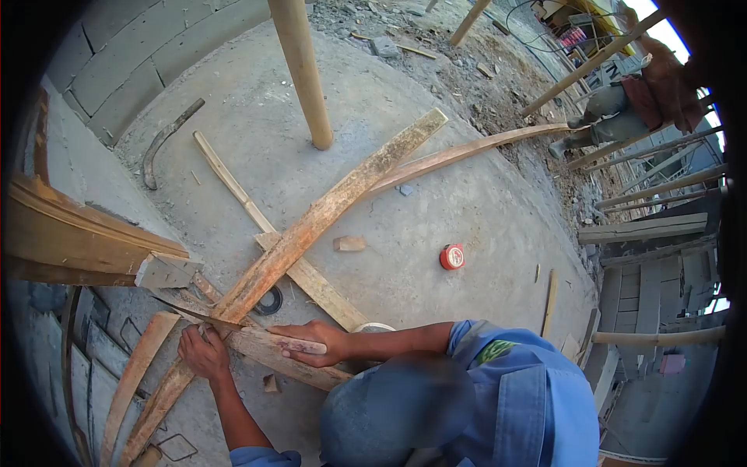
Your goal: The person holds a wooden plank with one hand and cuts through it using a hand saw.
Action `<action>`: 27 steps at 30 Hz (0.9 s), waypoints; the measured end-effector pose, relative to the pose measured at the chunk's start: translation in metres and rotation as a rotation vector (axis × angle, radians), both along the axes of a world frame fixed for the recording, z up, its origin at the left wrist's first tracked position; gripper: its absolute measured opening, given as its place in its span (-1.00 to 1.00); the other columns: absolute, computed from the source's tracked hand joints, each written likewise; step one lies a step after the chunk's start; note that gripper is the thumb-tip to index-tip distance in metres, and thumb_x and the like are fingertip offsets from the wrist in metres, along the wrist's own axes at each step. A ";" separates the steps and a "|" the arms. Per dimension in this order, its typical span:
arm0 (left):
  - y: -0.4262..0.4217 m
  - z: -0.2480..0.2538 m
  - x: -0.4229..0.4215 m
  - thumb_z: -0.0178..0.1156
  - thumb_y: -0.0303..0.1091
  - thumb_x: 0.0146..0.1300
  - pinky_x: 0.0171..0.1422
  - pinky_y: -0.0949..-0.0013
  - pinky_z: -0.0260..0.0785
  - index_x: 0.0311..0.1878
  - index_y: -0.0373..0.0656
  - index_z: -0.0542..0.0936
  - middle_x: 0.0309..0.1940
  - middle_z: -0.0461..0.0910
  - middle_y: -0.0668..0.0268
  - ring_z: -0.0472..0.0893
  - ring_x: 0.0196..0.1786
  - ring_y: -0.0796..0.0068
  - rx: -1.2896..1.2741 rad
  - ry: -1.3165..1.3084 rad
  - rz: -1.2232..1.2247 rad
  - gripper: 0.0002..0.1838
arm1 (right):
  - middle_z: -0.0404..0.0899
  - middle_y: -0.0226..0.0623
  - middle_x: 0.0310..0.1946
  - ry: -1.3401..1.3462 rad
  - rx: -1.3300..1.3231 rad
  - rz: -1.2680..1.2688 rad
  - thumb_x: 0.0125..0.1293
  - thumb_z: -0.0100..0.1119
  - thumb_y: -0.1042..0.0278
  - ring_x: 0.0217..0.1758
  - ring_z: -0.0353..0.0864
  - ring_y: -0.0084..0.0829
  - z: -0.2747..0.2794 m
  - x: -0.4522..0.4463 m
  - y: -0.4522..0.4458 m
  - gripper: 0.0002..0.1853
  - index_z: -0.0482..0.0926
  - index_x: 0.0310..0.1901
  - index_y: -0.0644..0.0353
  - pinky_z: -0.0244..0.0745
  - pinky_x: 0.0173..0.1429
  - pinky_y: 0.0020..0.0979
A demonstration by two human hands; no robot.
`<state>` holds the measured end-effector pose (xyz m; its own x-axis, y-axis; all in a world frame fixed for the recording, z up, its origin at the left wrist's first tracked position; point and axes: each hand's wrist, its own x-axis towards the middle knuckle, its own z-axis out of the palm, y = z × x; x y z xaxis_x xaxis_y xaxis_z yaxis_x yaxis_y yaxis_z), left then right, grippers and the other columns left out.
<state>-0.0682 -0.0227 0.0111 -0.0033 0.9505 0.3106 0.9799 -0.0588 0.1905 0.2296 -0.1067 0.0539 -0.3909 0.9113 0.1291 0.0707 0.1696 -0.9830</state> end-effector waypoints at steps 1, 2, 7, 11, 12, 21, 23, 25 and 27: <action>0.000 -0.001 -0.001 0.09 0.02 0.46 0.17 -0.10 0.37 -0.17 -0.26 0.53 -0.18 0.58 -0.01 0.59 -0.03 -0.15 0.001 -0.009 -0.009 -0.57 | 0.76 0.07 -0.05 0.002 -0.022 0.021 0.46 0.29 0.27 -0.21 0.82 0.04 0.001 -0.011 0.013 -0.30 0.34 0.57 0.24 0.67 -0.08 -0.09; -0.001 -0.001 -0.003 0.09 0.02 0.46 0.17 -0.10 0.37 -0.17 -0.26 0.54 -0.18 0.58 -0.01 0.59 -0.03 -0.15 0.000 -0.017 -0.024 -0.56 | 0.77 0.03 0.05 -0.081 -0.039 0.084 0.48 0.27 0.33 -0.12 0.85 -0.04 -0.005 -0.019 0.022 -0.27 0.28 0.62 0.22 0.72 -0.05 -0.18; -0.002 0.006 0.001 0.09 -0.01 0.41 0.19 -0.09 0.36 -0.12 -0.27 0.58 -0.16 0.60 -0.03 0.59 -0.01 -0.16 0.006 -0.075 -0.029 -0.57 | 0.77 0.03 0.04 -0.126 0.066 0.086 0.49 0.27 0.28 -0.09 0.83 0.04 -0.007 -0.025 0.024 -0.26 0.24 0.63 0.18 0.71 0.01 -0.14; -0.003 0.011 0.002 0.09 0.00 0.38 0.20 -0.12 0.35 -0.12 -0.27 0.59 -0.15 0.60 -0.02 0.60 0.00 -0.16 -0.002 -0.096 -0.031 -0.56 | 0.76 0.03 0.08 -0.184 -0.001 0.102 0.53 0.24 0.24 -0.03 0.82 0.04 0.009 -0.029 0.022 -0.28 0.24 0.63 0.18 0.70 0.06 -0.13; -0.003 0.011 0.002 0.11 0.00 0.36 0.20 -0.13 0.35 -0.14 -0.27 0.59 -0.16 0.60 -0.02 0.59 -0.01 -0.16 0.001 -0.104 -0.027 -0.57 | 0.76 0.03 0.08 -0.175 0.012 0.093 0.53 0.24 0.23 -0.01 0.82 0.04 0.010 -0.031 0.022 -0.29 0.25 0.62 0.18 0.70 0.07 -0.13; -0.004 0.014 -0.002 0.17 -0.08 0.28 0.29 -0.09 0.35 -0.17 -0.25 0.57 -0.16 0.60 -0.04 0.59 -0.01 -0.16 -0.001 -0.097 -0.043 -0.64 | 0.74 0.00 0.11 -0.263 -0.126 0.024 0.56 0.27 0.05 0.07 0.77 -0.06 0.040 -0.045 0.015 -0.30 0.31 0.60 0.12 0.62 0.18 -0.16; -0.006 0.016 -0.002 0.18 -0.09 0.27 0.29 -0.08 0.35 -0.16 -0.25 0.56 -0.16 0.60 -0.03 0.59 0.01 -0.14 -0.013 -0.092 -0.044 -0.64 | 0.72 0.02 0.17 -0.312 -0.118 0.014 0.56 0.27 0.01 0.15 0.76 -0.05 0.049 -0.050 0.013 -0.29 0.32 0.60 0.12 0.60 0.24 -0.16; -0.006 0.017 -0.004 0.22 -0.07 0.25 0.30 -0.08 0.35 -0.14 -0.24 0.56 -0.15 0.59 -0.02 0.60 0.03 -0.12 -0.027 -0.079 -0.066 -0.62 | 0.73 0.03 0.13 -0.369 -0.059 -0.010 0.58 0.26 -0.01 0.13 0.77 -0.07 0.057 -0.055 0.012 -0.29 0.33 0.59 0.17 0.61 0.22 -0.17; -0.010 0.015 -0.009 0.26 -0.03 0.23 0.31 -0.06 0.34 -0.12 -0.24 0.56 -0.14 0.59 0.00 0.59 0.05 -0.09 -0.029 -0.061 -0.109 -0.58 | 0.70 0.05 0.18 -0.353 -0.015 -0.002 0.56 0.27 -0.03 0.21 0.73 -0.06 0.053 -0.056 0.017 -0.31 0.37 0.55 0.20 0.57 0.29 -0.16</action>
